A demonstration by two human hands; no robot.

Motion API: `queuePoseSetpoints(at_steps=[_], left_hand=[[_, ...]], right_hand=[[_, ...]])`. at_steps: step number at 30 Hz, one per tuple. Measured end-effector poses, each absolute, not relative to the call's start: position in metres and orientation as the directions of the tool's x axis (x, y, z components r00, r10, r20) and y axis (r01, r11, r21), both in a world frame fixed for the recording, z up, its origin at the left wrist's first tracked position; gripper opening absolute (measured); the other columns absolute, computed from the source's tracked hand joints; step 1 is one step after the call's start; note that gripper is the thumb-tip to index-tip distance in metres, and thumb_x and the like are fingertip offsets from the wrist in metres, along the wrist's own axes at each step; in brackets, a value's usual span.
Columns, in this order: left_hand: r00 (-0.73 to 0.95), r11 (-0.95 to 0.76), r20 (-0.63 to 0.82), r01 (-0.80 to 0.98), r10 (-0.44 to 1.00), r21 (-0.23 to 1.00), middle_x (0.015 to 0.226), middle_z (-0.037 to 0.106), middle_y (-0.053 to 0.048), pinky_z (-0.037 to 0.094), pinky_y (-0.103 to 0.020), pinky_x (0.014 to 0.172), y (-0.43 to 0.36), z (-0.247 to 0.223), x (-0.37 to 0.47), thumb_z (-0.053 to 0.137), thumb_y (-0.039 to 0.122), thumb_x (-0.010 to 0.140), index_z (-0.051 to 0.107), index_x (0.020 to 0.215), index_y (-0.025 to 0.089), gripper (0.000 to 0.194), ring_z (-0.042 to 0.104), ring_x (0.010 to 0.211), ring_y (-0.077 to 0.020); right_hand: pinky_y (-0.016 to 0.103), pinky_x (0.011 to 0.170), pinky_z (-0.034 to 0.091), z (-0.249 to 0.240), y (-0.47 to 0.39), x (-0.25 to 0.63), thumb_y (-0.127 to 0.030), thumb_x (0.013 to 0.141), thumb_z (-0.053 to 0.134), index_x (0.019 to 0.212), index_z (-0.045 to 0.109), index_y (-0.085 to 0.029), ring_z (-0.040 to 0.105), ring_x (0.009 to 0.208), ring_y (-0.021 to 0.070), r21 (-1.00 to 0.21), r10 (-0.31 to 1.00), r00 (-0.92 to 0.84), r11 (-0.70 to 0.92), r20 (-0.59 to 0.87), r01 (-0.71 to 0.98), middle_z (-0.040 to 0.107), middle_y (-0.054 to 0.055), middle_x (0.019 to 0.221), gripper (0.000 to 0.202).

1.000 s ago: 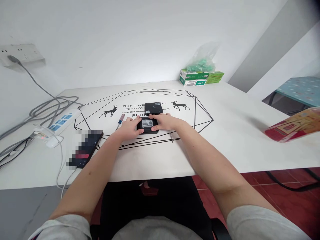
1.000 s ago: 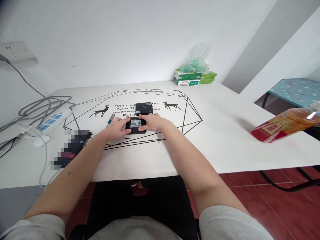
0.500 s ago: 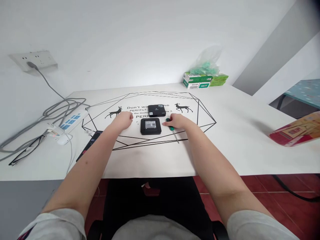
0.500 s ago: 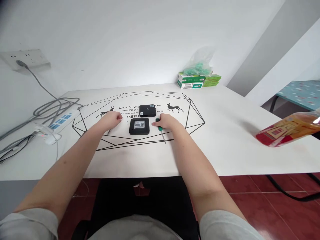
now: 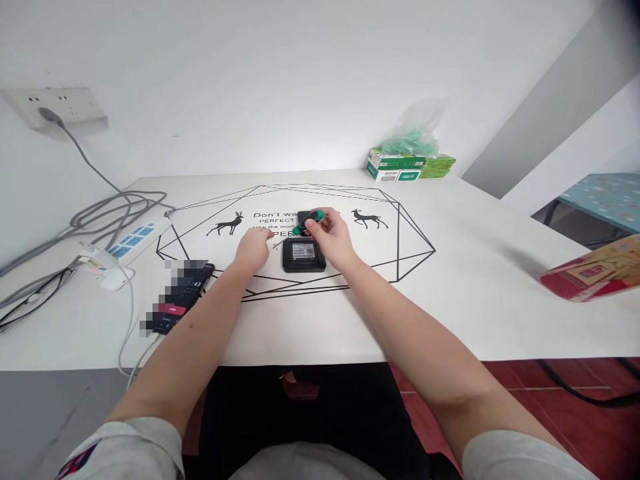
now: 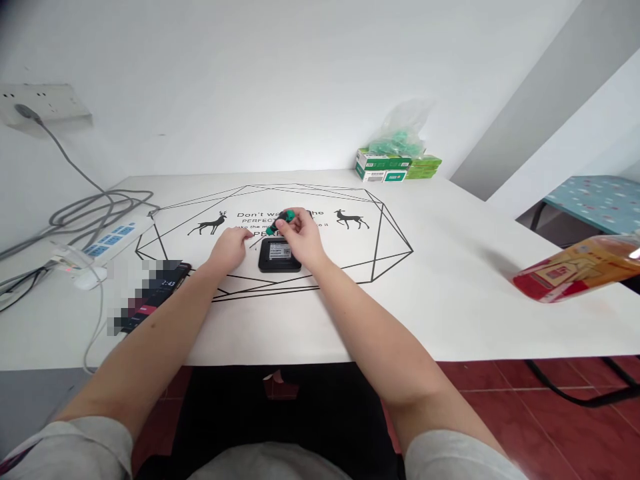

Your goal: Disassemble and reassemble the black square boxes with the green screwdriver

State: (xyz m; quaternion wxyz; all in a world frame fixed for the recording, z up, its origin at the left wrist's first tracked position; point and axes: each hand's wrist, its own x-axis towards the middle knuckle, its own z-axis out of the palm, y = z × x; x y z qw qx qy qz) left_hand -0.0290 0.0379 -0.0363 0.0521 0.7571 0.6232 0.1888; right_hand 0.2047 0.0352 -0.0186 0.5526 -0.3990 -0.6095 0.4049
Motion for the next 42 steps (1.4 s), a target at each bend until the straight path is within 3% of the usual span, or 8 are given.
queuePoseSetpoints(at_steps=[2,5,11,16,21,29,42], left_hand=[[0.168,-0.224,0.224,0.941,0.96,0.255,0.128,0.074,-0.013,0.05,-0.048,0.111,0.036,-0.032,-0.025,0.044,0.005,0.094,0.075,0.129,0.021,0.05,0.062,0.125,-0.0347],[0.151,-0.183,0.188,0.968,0.971,0.172,0.131,0.074,-0.014,0.051,-0.047,0.106,0.031,-0.024,-0.018,0.046,0.002,0.093,0.074,0.131,0.022,0.051,0.062,0.125,-0.0346],[0.109,-0.12,0.131,0.989,0.985,0.083,0.13,0.074,-0.015,0.051,-0.045,0.102,0.024,-0.014,-0.007,0.048,0.0,0.095,0.075,0.128,0.021,0.047,0.063,0.126,-0.0337],[0.086,-0.119,0.161,0.972,0.983,0.205,0.131,0.075,-0.011,0.053,-0.044,0.103,0.026,-0.022,-0.009,0.05,-0.001,0.093,0.076,0.125,0.023,0.048,0.065,0.126,-0.032],[0.125,-0.203,0.223,0.905,0.967,0.374,0.131,0.076,-0.009,0.053,-0.04,0.108,0.026,-0.028,-0.006,0.042,0.007,0.105,0.076,0.122,0.021,0.041,0.067,0.123,-0.0275],[0.205,-0.286,0.262,0.901,0.943,0.327,0.123,0.075,-0.01,0.054,-0.04,0.106,0.024,-0.033,0.009,0.047,0.005,0.101,0.075,0.116,0.021,0.036,0.068,0.119,-0.0277],[0.214,-0.286,0.25,0.91,0.944,0.301,0.123,0.072,-0.011,0.054,-0.041,0.108,0.023,-0.036,0.01,0.05,0.009,0.101,0.073,0.118,0.021,0.031,0.067,0.119,-0.0285]], right_hand=[[0.04,0.092,0.061,-0.021,0.028,0.192,-0.081,0.085,0.068,0.118,0.058,-0.027,0.071,0.093,0.0216,-0.893,0.905,-0.064,0.425,0.42,0.145,0.072,0.004,0.103,0.064],[0.04,0.091,0.059,-0.025,0.026,0.187,-0.067,0.091,0.068,0.12,0.061,-0.026,0.068,0.088,0.0204,-0.83,0.867,-0.087,0.495,0.49,0.257,0.073,0.003,0.099,0.051],[0.042,0.086,0.06,-0.036,0.037,0.188,-0.062,0.086,0.076,0.114,0.064,-0.026,0.066,0.081,0.0194,-0.832,0.854,-0.043,0.515,0.518,0.207,0.073,0.002,0.095,0.047],[0.044,0.086,0.064,-0.04,0.049,0.198,-0.077,0.077,0.08,0.111,0.061,-0.027,0.074,0.082,0.0218,-0.89,0.889,0.078,0.455,0.452,-0.026,0.073,0.001,0.091,0.063],[0.042,0.076,0.064,-0.04,0.061,0.222,-0.079,0.077,0.08,0.103,0.057,-0.028,0.072,0.073,0.0207,-0.891,0.886,0.175,0.447,0.429,-0.077,0.065,-0.003,0.078,0.062],[0.043,0.073,0.063,-0.04,0.067,0.224,-0.081,0.076,0.08,0.1,0.057,-0.029,0.07,0.069,0.0201,-0.888,0.88,0.186,0.455,0.436,-0.072,0.064,-0.003,0.077,0.062],[0.041,0.071,0.061,-0.038,0.062,0.224,-0.082,0.078,0.078,0.101,0.057,-0.029,0.067,0.065,0.0181,-0.887,0.878,0.17,0.46,0.447,-0.046,0.065,-0.004,0.078,0.062]])
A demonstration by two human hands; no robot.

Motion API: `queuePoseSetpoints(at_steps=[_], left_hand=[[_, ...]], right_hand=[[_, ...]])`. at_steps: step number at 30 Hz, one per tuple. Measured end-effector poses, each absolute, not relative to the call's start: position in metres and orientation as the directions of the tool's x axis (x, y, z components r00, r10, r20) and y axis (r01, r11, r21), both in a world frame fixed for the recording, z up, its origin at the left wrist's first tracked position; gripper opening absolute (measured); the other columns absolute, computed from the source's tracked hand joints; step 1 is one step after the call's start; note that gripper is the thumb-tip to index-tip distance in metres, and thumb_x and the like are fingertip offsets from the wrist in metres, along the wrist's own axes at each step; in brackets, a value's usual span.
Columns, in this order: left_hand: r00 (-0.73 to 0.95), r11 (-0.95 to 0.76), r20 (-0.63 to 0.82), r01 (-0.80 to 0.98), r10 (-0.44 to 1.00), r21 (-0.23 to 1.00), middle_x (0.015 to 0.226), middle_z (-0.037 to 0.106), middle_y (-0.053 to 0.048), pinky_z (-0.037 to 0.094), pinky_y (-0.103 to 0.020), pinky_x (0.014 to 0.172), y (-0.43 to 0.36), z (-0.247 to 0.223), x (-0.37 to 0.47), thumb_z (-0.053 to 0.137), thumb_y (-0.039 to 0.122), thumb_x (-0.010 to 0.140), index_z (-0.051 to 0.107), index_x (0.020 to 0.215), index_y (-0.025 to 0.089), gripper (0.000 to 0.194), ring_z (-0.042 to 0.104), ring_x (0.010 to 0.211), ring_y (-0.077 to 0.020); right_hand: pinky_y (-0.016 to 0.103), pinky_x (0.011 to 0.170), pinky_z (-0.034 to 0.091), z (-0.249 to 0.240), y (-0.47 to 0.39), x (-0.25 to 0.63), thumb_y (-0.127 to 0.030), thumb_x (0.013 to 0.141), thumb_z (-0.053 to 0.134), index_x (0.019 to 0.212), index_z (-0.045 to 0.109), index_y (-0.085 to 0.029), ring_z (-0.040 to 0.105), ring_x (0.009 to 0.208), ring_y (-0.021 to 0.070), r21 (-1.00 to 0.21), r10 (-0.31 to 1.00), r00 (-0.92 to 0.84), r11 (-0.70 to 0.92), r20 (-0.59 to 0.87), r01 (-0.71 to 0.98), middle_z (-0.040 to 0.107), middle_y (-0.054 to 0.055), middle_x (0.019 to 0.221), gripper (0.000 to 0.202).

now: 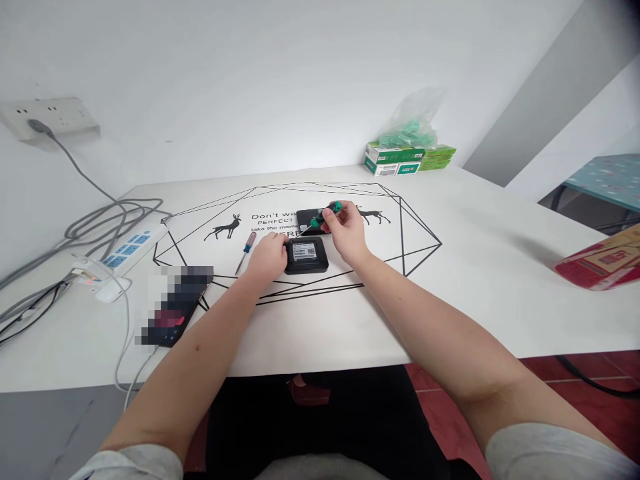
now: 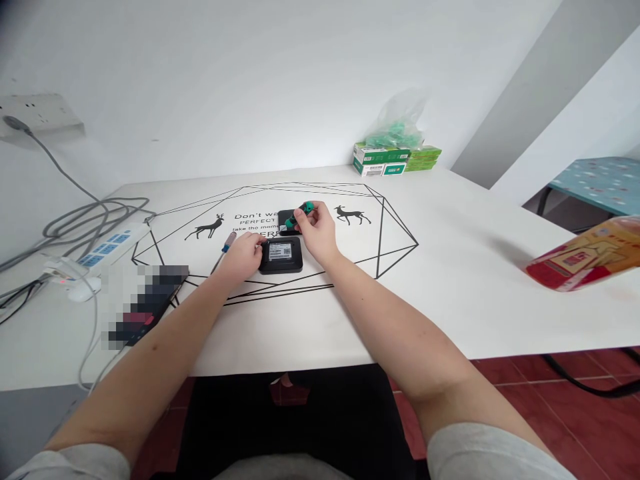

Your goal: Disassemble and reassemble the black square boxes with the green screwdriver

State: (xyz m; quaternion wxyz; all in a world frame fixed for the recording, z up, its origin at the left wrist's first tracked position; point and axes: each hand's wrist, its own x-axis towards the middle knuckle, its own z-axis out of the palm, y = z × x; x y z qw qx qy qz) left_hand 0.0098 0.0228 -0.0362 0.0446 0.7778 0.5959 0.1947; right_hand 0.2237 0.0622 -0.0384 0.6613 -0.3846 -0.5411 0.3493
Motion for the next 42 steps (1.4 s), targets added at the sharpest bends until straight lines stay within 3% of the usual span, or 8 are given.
queuePoseSetpoints(at_steps=[27,42], left_hand=[[0.247,-0.308,0.215,0.895,0.945,0.323,0.128,0.071,-0.012,0.053,-0.041,0.11,0.0177,-0.0283,0.0109,0.052,0.014,0.104,0.069,0.124,0.019,0.027,0.066,0.125,-0.0287],[0.265,-0.312,0.191,0.906,0.945,0.287,0.126,0.069,-0.013,0.052,-0.043,0.111,0.0172,-0.0281,0.0105,0.05,0.018,0.106,0.072,0.128,0.02,0.032,0.066,0.123,-0.0296]], right_hand=[[0.043,0.074,0.064,-0.0348,0.0567,0.2197,-0.084,0.075,0.079,0.104,0.058,-0.029,0.067,0.066,0.0183,-0.878,0.874,0.164,0.473,0.457,-0.075,0.064,-0.003,0.081,0.065],[0.041,0.072,0.061,-0.038,0.0606,0.2225,-0.081,0.08,0.076,0.103,0.057,-0.029,0.068,0.067,0.0188,-0.89,0.879,0.156,0.456,0.451,-0.001,0.065,-0.003,0.081,0.06]])
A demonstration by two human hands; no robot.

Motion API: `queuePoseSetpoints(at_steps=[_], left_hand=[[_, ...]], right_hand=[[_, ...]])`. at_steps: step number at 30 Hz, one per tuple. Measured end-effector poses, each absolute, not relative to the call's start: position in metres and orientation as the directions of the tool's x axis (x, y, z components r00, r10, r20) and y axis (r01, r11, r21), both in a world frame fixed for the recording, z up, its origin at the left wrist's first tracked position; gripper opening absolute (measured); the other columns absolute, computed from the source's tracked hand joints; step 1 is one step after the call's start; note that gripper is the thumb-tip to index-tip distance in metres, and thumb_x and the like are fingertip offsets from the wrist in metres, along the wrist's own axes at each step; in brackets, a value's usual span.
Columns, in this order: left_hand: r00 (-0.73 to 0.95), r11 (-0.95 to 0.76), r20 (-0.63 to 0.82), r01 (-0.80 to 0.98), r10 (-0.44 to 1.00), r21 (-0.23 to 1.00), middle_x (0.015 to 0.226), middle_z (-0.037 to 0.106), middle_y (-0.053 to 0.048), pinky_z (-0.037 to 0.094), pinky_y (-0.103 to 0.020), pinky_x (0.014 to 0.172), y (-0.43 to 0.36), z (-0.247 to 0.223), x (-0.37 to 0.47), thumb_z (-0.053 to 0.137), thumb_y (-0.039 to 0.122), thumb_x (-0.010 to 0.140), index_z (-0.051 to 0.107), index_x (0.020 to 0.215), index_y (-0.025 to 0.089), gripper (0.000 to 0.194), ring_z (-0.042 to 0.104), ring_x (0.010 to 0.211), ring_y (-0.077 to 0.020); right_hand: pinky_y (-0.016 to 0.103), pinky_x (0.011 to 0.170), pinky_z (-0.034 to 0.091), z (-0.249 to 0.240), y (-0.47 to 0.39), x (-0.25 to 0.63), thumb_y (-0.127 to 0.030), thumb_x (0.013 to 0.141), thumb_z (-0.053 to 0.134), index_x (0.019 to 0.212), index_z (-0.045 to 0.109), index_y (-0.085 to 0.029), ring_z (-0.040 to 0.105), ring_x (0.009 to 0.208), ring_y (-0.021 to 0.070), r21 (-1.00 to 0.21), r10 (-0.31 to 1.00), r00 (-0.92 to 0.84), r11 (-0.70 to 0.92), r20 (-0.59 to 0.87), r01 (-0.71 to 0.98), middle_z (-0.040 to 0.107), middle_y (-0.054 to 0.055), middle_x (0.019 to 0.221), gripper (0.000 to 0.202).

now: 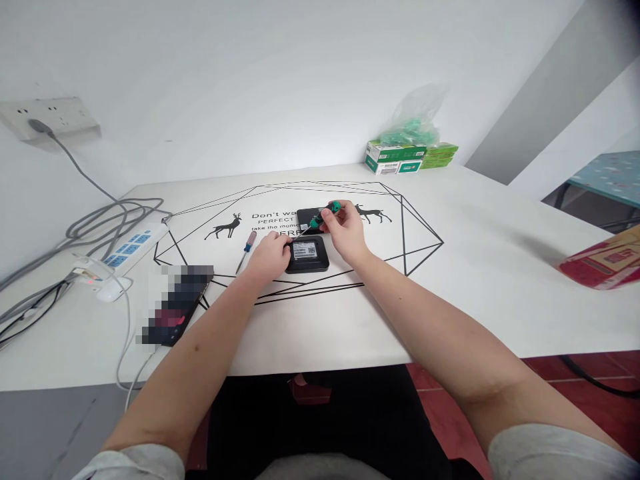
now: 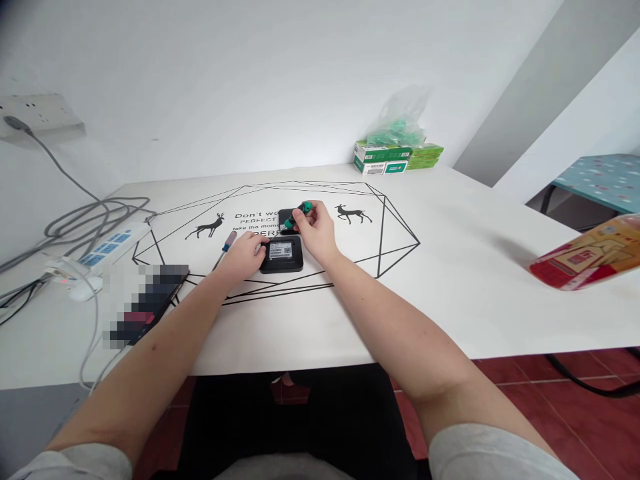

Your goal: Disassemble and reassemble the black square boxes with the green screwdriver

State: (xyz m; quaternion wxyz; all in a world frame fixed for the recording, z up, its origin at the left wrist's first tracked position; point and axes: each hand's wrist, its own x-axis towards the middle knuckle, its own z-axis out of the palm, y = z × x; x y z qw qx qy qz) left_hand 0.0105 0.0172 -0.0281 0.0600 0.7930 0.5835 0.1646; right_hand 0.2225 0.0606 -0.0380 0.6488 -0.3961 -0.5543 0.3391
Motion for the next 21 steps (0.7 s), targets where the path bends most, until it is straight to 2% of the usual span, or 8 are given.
queuePoseSetpoints(at_steps=[3,6,9,11,16,21], left_hand=[[0.237,-0.282,0.177,0.91,0.955,0.304,0.13,0.069,-0.013,0.052,-0.044,0.111,0.016,-0.026,0.011,0.051,0.018,0.106,0.069,0.131,0.02,0.031,0.065,0.126,-0.03],[0.12,-0.18,0.198,0.931,0.973,0.316,0.132,0.069,-0.014,0.053,-0.045,0.108,0.016,-0.023,0.007,0.051,0.009,0.101,0.064,0.135,0.02,0.038,0.064,0.128,-0.0314],[-0.008,-0.051,0.193,0.952,0.981,0.3,0.132,0.069,-0.015,0.056,-0.044,0.102,0.017,-0.02,-0.001,0.05,-0.003,0.091,0.063,0.134,0.021,0.052,0.066,0.125,-0.0323],[-0.052,-0.004,0.189,0.958,0.981,0.288,0.131,0.069,-0.015,0.057,-0.044,0.097,0.018,-0.019,-0.007,0.051,-0.005,0.087,0.063,0.132,0.022,0.054,0.067,0.122,-0.0333],[-0.055,0.016,0.149,0.968,0.987,0.25,0.127,0.069,-0.015,0.056,-0.043,0.093,0.018,-0.02,-0.008,0.054,-0.002,0.088,0.065,0.127,0.024,0.048,0.067,0.119,-0.0342],[-0.016,-0.009,0.115,0.977,0.993,0.212,0.128,0.068,-0.016,0.056,-0.044,0.094,0.017,-0.02,-0.001,0.054,-0.001,0.09,0.065,0.128,0.023,0.046,0.066,0.122,-0.0353]], right_hand=[[0.043,0.077,0.063,-0.037,0.063,0.225,-0.08,0.08,0.076,0.101,0.056,-0.029,0.07,0.072,0.0201,-0.884,0.868,0.2,0.467,0.455,-0.012,0.065,-0.002,0.083,0.059],[0.045,0.081,0.065,-0.038,0.064,0.226,-0.081,0.079,0.077,0.102,0.057,-0.029,0.073,0.079,0.0221,-0.888,0.873,0.205,0.459,0.443,-0.036,0.066,-0.001,0.085,0.06],[0.047,0.088,0.064,-0.042,0.061,0.221,-0.08,0.078,0.078,0.108,0.059,-0.029,0.074,0.083,0.0224,-0.892,0.888,0.131,0.449,0.441,-0.048,0.069,0.0,0.089,0.062],[0.049,0.094,0.063,-0.045,0.055,0.216,-0.077,0.081,0.078,0.112,0.061,-0.029,0.074,0.086,0.0223,-0.888,0.886,0.059,0.461,0.459,-0.012,0.073,0.001,0.095,0.06],[0.051,0.103,0.062,-0.048,0.039,0.204,-0.063,0.09,0.075,0.121,0.063,-0.029,0.076,0.097,0.0244,-0.851,0.857,-0.115,0.513,0.502,0.112,0.079,0.004,0.108,0.048],[0.053,0.105,0.061,-0.045,0.034,0.203,-0.054,0.09,0.076,0.12,0.066,-0.031,0.078,0.102,0.0277,-0.825,0.844,-0.147,0.536,0.516,0.179,0.08,0.005,0.117,0.039]])
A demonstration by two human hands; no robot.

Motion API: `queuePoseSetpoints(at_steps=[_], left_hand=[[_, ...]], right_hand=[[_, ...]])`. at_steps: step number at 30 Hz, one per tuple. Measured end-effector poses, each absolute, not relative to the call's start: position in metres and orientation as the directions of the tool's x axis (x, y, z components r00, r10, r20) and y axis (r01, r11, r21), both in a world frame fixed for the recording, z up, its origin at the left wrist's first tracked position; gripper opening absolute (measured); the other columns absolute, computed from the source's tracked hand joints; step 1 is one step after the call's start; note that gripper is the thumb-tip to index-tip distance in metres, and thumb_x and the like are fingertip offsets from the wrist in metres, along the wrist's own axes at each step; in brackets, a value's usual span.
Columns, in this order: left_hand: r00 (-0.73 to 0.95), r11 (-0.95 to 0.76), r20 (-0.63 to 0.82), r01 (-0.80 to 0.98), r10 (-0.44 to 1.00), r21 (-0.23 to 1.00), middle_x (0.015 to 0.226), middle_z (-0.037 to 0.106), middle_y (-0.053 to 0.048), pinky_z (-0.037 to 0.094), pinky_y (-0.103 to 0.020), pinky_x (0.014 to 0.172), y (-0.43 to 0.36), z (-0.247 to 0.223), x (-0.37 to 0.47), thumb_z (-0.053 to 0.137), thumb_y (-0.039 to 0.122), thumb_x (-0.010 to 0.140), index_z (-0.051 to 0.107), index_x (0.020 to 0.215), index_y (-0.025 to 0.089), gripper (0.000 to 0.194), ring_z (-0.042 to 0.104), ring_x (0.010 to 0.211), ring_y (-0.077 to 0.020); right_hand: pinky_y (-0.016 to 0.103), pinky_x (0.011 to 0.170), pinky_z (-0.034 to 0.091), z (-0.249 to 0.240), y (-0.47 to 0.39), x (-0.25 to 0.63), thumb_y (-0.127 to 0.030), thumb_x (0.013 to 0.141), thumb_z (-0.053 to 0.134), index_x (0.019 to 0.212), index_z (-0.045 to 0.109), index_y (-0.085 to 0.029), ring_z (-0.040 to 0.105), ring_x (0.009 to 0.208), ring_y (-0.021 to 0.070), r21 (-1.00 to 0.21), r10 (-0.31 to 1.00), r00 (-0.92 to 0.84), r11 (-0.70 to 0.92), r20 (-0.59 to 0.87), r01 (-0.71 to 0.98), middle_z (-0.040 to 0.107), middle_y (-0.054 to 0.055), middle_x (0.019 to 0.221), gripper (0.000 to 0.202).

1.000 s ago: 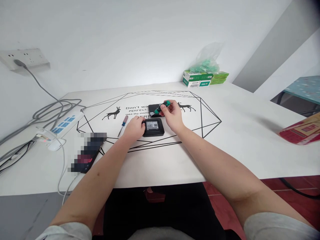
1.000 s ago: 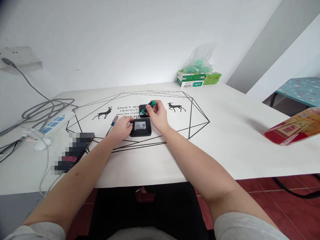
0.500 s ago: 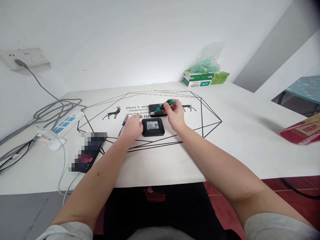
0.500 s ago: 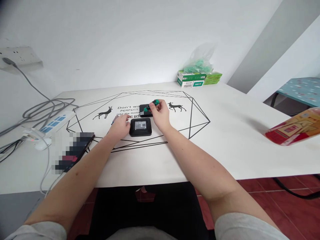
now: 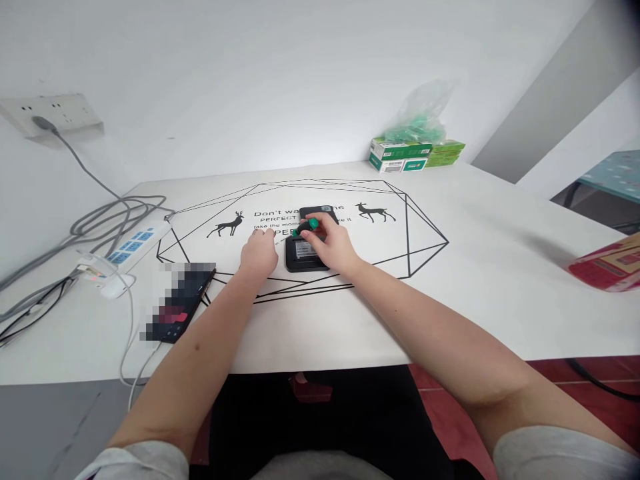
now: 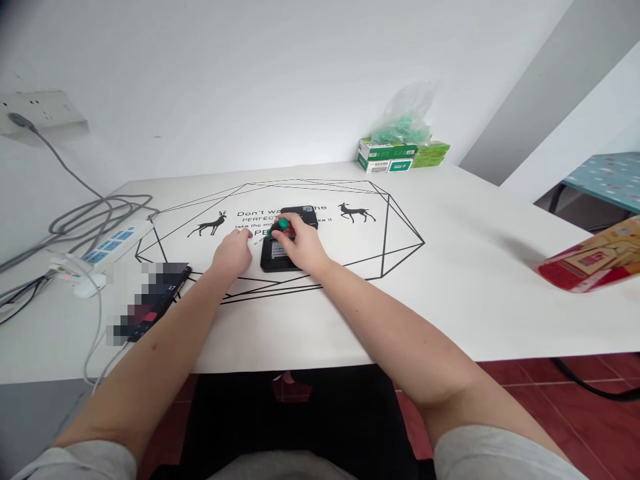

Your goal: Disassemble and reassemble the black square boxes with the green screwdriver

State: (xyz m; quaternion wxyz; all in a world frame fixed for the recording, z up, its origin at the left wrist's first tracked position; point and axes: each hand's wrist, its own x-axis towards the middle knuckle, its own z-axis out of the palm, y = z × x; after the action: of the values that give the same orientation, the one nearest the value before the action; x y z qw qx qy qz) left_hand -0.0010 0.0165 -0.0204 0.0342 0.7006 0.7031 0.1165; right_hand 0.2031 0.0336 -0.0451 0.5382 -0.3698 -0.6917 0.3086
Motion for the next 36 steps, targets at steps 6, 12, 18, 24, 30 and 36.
queuePoseSetpoints(at_steps=[6,12,18,24,30,36], left_hand=[[0.0,-0.016,0.091,0.985,0.996,0.17,0.128,0.067,-0.018,0.056,-0.044,0.095,0.015,-0.019,0.0,0.051,-0.002,0.092,0.066,0.127,0.021,0.044,0.065,0.125,-0.0357],[0.002,-0.019,0.085,0.98,0.996,0.196,0.129,0.068,-0.018,0.056,-0.044,0.096,0.015,-0.018,0.0,0.052,-0.002,0.092,0.066,0.129,0.02,0.046,0.066,0.124,-0.0357],[0.003,-0.026,0.086,0.961,0.996,0.274,0.133,0.069,-0.018,0.056,-0.046,0.1,0.016,-0.018,0.0,0.049,0.004,0.098,0.07,0.13,0.02,0.04,0.066,0.127,-0.0352],[0.048,-0.08,0.095,0.924,0.994,0.373,0.128,0.075,-0.013,0.053,-0.043,0.11,0.018,-0.018,-0.004,0.05,0.007,0.1,0.077,0.12,0.021,0.036,0.067,0.128,-0.0319],[0.057,-0.086,0.074,0.878,0.996,0.471,0.114,0.08,-0.007,0.054,-0.042,0.108,0.015,-0.011,-0.005,0.056,0.007,0.096,0.08,0.108,0.023,0.031,0.072,0.114,-0.0297],[0.106,-0.125,0.067,0.853,0.992,0.507,0.116,0.079,-0.009,0.056,-0.04,0.1,0.012,-0.005,0.0,0.06,0.015,0.096,0.076,0.107,0.02,0.02,0.072,0.106,-0.0278]], right_hand=[[0.052,0.104,0.061,-0.047,0.036,0.202,-0.052,0.09,0.075,0.118,0.067,-0.03,0.078,0.103,0.0269,-0.833,0.849,-0.156,0.527,0.505,0.168,0.08,0.006,0.119,0.036],[0.052,0.103,0.062,-0.044,0.038,0.205,-0.054,0.09,0.076,0.12,0.066,-0.029,0.076,0.098,0.0254,-0.843,0.858,-0.083,0.513,0.506,0.164,0.08,0.004,0.108,0.04],[0.049,0.097,0.063,-0.04,0.043,0.21,-0.064,0.087,0.077,0.114,0.064,-0.029,0.074,0.092,0.0234,-0.885,0.884,0.055,0.461,0.464,0.068,0.074,0.003,0.098,0.047],[0.043,0.09,0.063,-0.033,0.05,0.218,-0.054,0.088,0.075,0.113,0.059,-0.028,0.07,0.086,0.0195,-0.908,0.904,0.11,0.418,0.413,-0.028,0.07,0.0,0.095,0.04],[0.043,0.084,0.062,-0.022,0.05,0.223,-0.037,0.085,0.068,0.109,0.058,-0.027,0.073,0.09,0.0224,-0.925,0.922,0.148,0.371,0.357,-0.086,0.07,0.002,0.091,0.028],[0.041,0.083,0.061,-0.018,0.045,0.221,-0.03,0.083,0.062,0.108,0.058,-0.026,0.074,0.093,0.023,-0.941,0.94,0.139,0.324,0.31,-0.093,0.071,0.001,0.085,0.025]])
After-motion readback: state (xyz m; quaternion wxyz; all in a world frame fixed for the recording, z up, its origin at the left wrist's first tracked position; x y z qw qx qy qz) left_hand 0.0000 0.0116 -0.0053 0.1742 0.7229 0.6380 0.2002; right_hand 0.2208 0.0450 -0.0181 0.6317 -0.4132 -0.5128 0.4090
